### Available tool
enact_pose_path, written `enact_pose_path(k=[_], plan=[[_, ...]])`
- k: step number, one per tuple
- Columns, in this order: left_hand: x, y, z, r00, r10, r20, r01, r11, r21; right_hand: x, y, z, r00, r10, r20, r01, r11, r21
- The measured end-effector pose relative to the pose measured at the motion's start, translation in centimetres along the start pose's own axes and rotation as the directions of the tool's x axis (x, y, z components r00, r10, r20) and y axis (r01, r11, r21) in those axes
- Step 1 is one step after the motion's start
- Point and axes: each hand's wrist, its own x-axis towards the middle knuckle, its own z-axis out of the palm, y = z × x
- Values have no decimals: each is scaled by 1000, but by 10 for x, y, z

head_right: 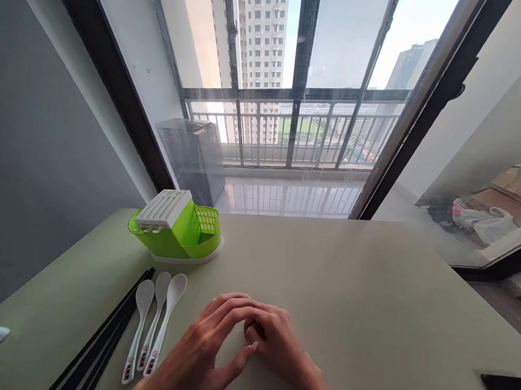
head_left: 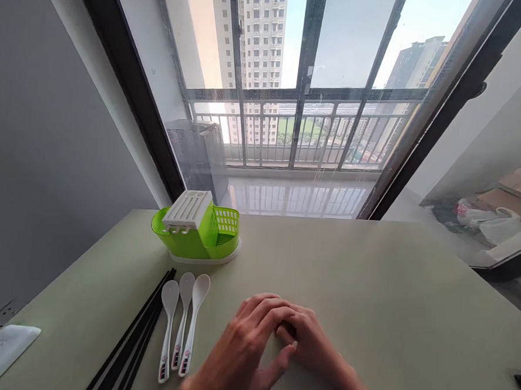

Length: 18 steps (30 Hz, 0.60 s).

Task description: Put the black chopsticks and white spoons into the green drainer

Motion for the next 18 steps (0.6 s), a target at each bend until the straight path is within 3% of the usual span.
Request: enact_pose_path(k=[3, 4, 6, 8, 12, 18], plan=[[-31, -18, -34, 969, -150, -197, 184, 969, 167, 1, -5, -5, 999, 26, 33, -26, 999, 20], [-42, -27, -45, 935, -226, -275, 285, 938, 199, 1, -6, -7, 998, 33, 45, -34, 999, 22], [-64, -47, -64, 825, -348, -445, 483, 843, 238, 2, -6, -8, 997, 42, 62, -43, 999, 25], [-86, -66, -80, 730, -417, -542, 621, 735, 272, 1, -5, -8, 997, 47, 69, -49, 998, 28], [-124, -90, -94, 596, -580, -556, 796, 522, 307, 0, -2, -7, 996, 50, 73, -53, 998, 40], [-151, -97, -87, 534, -681, -501, 844, 389, 370, -2, -1, -8, 995, 51, 86, -54, 998, 35]])
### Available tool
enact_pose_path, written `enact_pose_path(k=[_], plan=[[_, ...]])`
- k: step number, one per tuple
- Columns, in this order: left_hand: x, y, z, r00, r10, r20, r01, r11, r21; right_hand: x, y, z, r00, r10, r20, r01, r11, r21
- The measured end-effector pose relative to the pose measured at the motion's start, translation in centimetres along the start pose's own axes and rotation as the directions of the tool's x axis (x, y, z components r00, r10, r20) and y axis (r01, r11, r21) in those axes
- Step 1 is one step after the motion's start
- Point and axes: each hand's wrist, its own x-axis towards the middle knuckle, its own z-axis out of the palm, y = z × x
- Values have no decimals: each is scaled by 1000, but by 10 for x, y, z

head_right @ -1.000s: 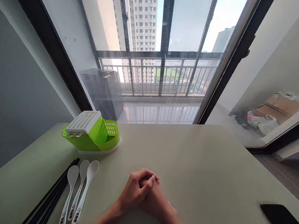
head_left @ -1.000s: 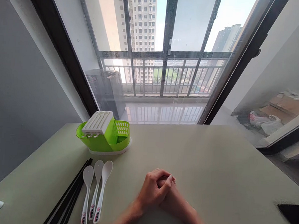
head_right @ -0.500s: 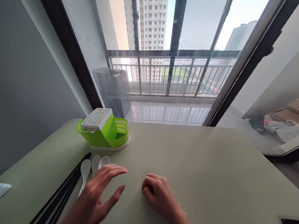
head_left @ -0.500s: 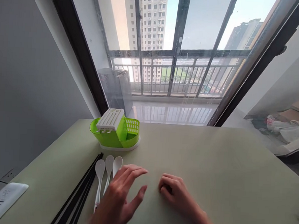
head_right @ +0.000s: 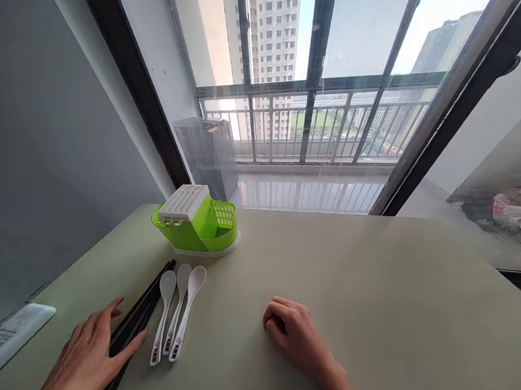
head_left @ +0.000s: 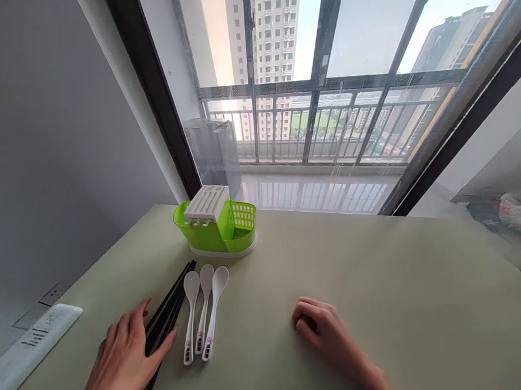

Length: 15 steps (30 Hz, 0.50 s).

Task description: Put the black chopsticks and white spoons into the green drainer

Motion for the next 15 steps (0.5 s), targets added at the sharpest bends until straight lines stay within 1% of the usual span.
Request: enact_pose_path(k=[5, 10, 13, 15], plan=[[1, 1, -1, 998, -32, 51, 31, 999, 23, 1, -1, 0, 1000, 0, -1, 0, 1000, -2], [7, 1, -5, 989, -44, 138, 32, 996, 86, 1, -1, 0, 1000, 6, -14, -6, 1000, 7], [10, 3, -11, 984, -61, 169, 39, 991, 129, 1, -1, 0, 1000, 7, -11, -6, 1000, 14], [12, 6, -16, 984, -43, 171, 22, 992, 121, 1, -1, 0, 1000, 6, -10, -6, 1000, 16]])
